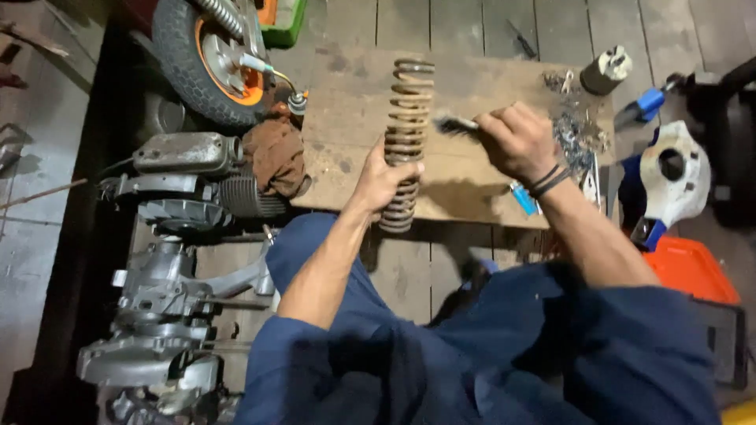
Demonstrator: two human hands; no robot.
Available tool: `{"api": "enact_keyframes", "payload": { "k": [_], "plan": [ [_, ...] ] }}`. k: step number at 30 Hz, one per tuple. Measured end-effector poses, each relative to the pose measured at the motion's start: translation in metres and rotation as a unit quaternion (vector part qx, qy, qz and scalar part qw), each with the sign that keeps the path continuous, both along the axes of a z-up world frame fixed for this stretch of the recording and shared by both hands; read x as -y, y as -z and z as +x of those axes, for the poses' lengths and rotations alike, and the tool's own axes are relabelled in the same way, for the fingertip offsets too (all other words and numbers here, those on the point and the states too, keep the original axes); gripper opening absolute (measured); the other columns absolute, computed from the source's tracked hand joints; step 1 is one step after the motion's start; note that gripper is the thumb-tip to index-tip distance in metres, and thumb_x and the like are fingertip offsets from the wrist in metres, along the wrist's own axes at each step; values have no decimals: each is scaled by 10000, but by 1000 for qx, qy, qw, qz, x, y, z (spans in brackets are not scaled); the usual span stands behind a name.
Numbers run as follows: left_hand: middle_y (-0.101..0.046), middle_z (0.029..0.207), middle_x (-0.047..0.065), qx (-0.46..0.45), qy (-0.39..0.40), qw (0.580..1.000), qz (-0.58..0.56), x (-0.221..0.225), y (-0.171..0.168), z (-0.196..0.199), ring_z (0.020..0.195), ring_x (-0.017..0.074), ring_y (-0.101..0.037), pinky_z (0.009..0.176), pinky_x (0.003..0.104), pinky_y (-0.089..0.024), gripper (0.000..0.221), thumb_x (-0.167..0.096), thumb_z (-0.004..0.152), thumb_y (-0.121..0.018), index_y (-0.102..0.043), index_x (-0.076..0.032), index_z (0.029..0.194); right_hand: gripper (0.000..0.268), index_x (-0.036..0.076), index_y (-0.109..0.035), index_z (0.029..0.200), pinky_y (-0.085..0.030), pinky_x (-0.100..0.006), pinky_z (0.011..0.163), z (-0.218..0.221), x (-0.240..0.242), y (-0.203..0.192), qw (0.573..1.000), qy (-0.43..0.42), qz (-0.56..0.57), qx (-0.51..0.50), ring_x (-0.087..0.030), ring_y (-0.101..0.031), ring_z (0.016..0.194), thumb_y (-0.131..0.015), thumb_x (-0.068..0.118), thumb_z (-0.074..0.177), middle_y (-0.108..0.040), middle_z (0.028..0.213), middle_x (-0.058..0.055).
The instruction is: The person holds a metal coil spring on a wooden workbench and scrubs it with a wire brush. They rotate the spring to clean different sections while continuing to scrub.
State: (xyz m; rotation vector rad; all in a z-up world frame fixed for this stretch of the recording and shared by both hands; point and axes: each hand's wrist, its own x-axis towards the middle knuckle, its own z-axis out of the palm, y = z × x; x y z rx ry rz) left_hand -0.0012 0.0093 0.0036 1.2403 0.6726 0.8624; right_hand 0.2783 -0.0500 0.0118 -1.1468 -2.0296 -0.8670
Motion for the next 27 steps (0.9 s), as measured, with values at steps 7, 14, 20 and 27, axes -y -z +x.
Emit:
{"api": "enact_keyframes", "payload": {
  "k": [7,14,20,27],
  "plan": [
    [-757,948,150,-94,23,993,62,6,31,13,912,261,-730,866,422,-580,412,-135,693,-878,-738,-48,1071,127,95,-789,1040,-563,-325,619,-57,-2,-25,996,-78,21,-47,-246,-582,657,-734,127,930,-600,828,-76],
    [-709,826,125,21,7,1000,8,-2,6,7,697,200,-712,668,405,-604,464,-39,714,-848,-601,-59,1107,114,103,-741,1050,-558,-303,663,-33,7,-21,1000,13,17,-12,-226,-589,699,-712,97,941,-588,875,-52],
    [-717,778,158,19,55,998,-33,11,16,17,645,230,-730,631,388,-609,356,-28,739,-823,-656,-35,1053,73,117,-758,992,-553,-320,634,-44,-2,8,997,-55,9,-57,-240,-592,666,-717,125,933,-603,831,-60],
    [-717,791,192,123,68,989,-56,16,-2,12,629,265,-738,571,417,-620,453,-108,743,-838,-568,-34,1099,16,145,-756,981,-549,-332,647,28,11,46,995,89,-22,-27,-237,-634,739,-751,147,966,-620,865,-40]
  ]
}}
